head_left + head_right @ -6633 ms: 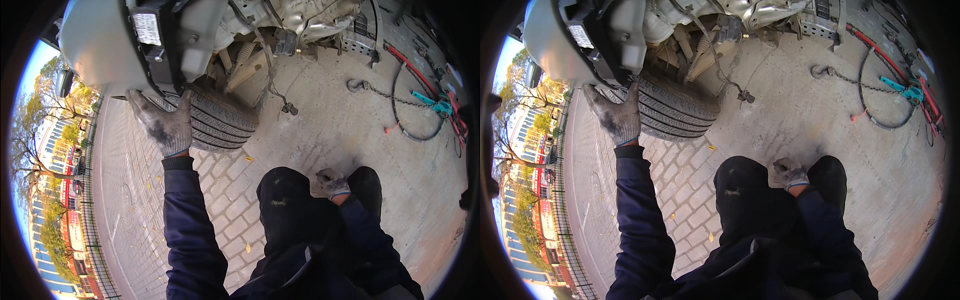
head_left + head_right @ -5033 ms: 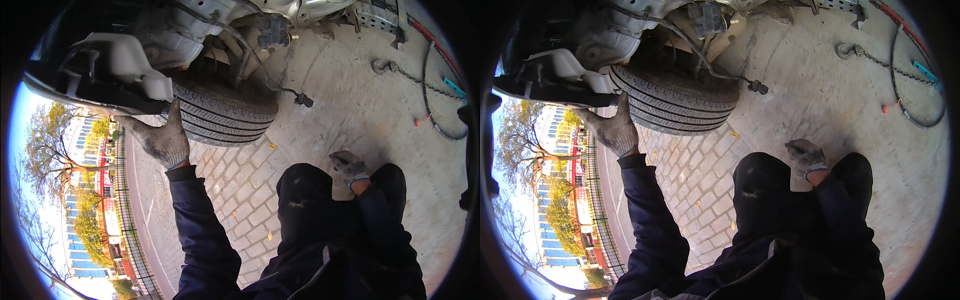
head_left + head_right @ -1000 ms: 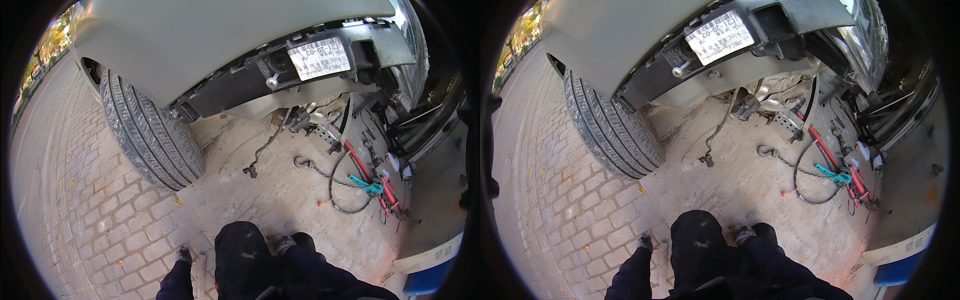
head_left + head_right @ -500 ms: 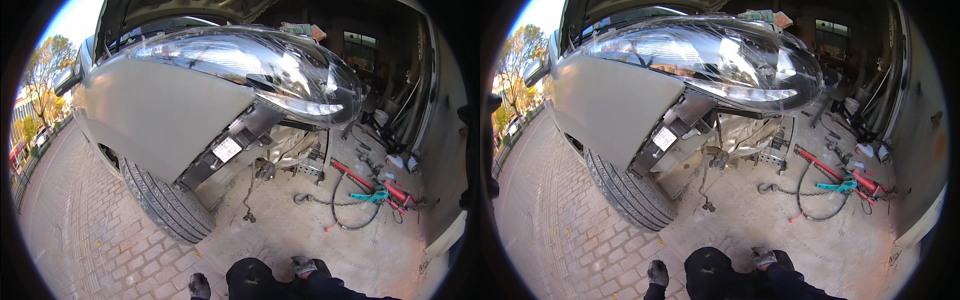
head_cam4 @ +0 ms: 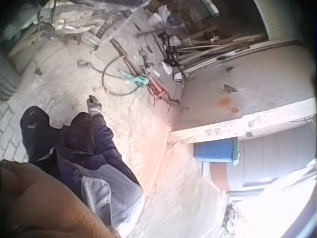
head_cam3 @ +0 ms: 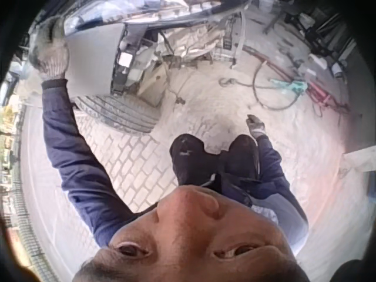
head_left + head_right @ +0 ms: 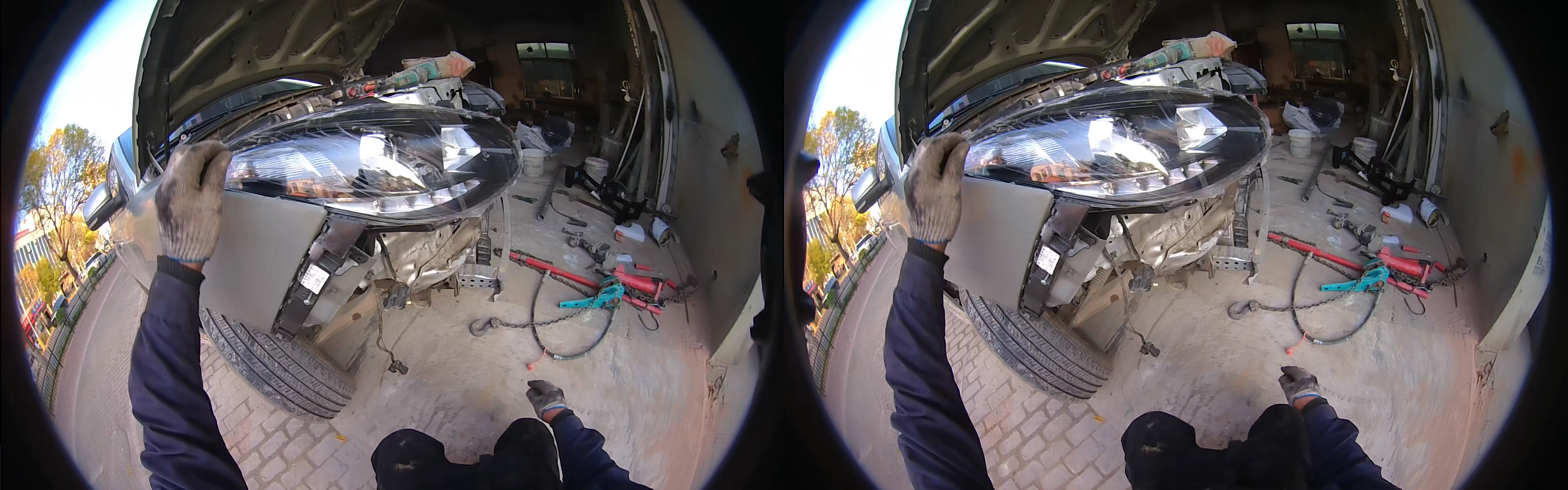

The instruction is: The person uses a cordless drill to remove screws from the front of a car with the hood open. They then detach the headlight assembly and set it aside.

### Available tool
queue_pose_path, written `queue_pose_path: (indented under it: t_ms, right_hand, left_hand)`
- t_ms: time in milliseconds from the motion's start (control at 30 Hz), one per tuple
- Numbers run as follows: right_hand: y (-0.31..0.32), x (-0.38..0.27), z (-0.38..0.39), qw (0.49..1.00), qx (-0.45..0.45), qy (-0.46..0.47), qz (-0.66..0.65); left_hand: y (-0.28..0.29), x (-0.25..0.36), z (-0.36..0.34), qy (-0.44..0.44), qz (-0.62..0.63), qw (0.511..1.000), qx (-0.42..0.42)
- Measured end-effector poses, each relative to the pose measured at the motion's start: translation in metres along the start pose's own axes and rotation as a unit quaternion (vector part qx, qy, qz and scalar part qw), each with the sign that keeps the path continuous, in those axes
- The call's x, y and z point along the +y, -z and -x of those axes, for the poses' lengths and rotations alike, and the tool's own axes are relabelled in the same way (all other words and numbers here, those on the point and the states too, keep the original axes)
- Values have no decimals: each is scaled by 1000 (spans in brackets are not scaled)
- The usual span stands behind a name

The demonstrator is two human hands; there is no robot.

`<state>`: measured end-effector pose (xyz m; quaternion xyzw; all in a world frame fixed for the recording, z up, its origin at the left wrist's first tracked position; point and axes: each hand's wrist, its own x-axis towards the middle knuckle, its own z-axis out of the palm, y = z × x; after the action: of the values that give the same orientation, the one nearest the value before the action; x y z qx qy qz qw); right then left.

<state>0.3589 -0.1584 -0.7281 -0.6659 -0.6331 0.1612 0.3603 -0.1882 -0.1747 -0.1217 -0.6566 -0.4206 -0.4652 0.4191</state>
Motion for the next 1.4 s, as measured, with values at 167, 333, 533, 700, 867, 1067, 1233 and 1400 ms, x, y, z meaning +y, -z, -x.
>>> queue_pose_path:
  t_ms: [167, 333, 533, 700, 867, 1067, 1233, 1400]
  right_hand:
    - [94, -63, -87, 993, 83, 19, -78]
    - [232, -192, -226, 935, 241, 259, -33]
    - [340, -407, -431, 831, 338, 420, 138]
    - [317, -518, -579, 752, 317, 522, 250]
    - [278, -577, -664, 736, 262, 526, 335]
    - [271, -599, -724, 770, 78, 577, 259]
    - [258, -611, -737, 763, 70, 585, 266]
    - [288, -586, -712, 731, 224, 576, 291]
  left_hand:
    - [-50, -38, -77, 36, -19, 999, -27]
    - [-85, -74, -99, 88, -21, 985, -148]
    - [-85, -83, -99, 185, 144, 933, -274]
    - [-80, -66, -102, 141, 62, 944, -292]
    - [-78, -46, -107, 187, -12, 936, -298]
    - [-78, -41, -110, 216, 31, 928, -303]
    - [-83, -34, -118, 244, 28, 920, -304]
    - [-79, -43, -110, 195, 25, 931, -309]
